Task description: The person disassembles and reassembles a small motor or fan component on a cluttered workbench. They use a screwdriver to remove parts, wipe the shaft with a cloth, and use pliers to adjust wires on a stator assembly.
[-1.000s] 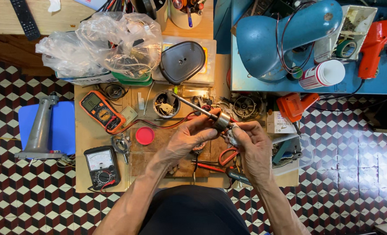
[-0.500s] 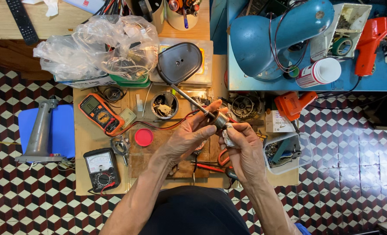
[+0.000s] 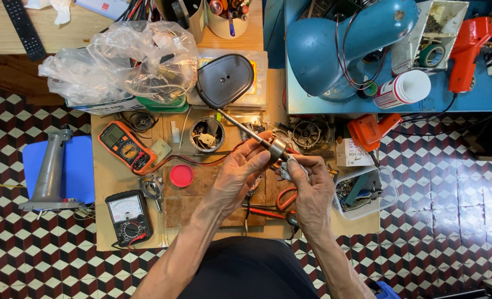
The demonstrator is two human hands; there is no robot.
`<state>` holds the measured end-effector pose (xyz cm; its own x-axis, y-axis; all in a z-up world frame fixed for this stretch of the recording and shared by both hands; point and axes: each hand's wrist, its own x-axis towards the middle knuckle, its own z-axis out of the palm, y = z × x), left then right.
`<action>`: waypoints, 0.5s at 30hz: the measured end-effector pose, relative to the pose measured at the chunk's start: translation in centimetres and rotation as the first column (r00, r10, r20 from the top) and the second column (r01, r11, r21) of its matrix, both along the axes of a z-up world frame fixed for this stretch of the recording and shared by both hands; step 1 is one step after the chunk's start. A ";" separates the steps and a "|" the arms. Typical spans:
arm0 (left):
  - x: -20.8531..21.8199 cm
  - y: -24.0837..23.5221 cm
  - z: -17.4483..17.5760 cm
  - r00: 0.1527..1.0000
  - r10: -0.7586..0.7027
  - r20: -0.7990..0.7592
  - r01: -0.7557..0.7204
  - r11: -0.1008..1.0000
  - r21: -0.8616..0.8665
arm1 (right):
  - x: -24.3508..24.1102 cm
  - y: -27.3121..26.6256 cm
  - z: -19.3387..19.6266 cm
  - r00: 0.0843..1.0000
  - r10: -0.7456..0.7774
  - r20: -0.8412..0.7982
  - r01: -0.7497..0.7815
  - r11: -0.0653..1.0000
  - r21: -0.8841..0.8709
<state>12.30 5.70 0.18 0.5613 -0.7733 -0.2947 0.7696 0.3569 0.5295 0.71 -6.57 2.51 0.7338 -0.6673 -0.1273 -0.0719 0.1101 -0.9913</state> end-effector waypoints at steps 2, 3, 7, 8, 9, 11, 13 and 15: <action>-0.2 -0.3 -0.3 0.996 -0.008 -0.089 0.001 0.997 -0.073 | -0.1 0.1 -0.1 0.999 -0.005 -0.050 0.000 0.994 -0.107; -0.5 -0.6 -0.6 0.994 -0.009 -0.106 -0.004 0.993 -0.119 | -0.2 0.2 -0.1 0.997 -0.018 -0.077 0.005 0.986 -0.165; -1.1 -1.2 -1.9 0.994 0.050 -0.093 -0.062 0.990 -0.128 | 0.0 0.6 0.1 0.998 -0.012 -0.063 -0.004 0.969 -0.248; -1.2 -1.2 -2.2 0.996 0.046 -0.076 -0.056 0.989 -0.139 | 0.1 0.7 0.1 0.999 -0.030 -0.022 0.026 0.991 -0.132; -1.2 -1.1 -2.4 0.997 0.042 -0.058 -0.050 0.987 -0.151 | 0.2 0.7 0.2 0.998 -0.053 0.016 0.053 0.999 -0.012; -1.2 -0.8 -2.6 0.999 0.021 -0.047 -0.027 0.991 -0.132 | 0.5 0.5 0.4 0.994 -0.098 0.044 0.088 0.976 0.198; -0.9 -0.4 -2.6 0.998 -0.011 -0.060 0.007 0.998 -0.069 | 0.7 0.1 0.7 0.991 -0.132 0.027 0.113 0.921 0.372; -0.8 0.0 -2.4 0.997 -0.016 -0.070 0.010 0.996 -0.089 | 0.6 -0.5 1.0 0.990 -0.143 0.018 0.117 0.869 0.481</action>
<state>11.51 5.67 -2.19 0.5313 -0.8054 -0.2629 0.8088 0.3897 0.4405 1.35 -7.03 3.47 0.6588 -0.6245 -0.4194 0.0254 0.5757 -0.8173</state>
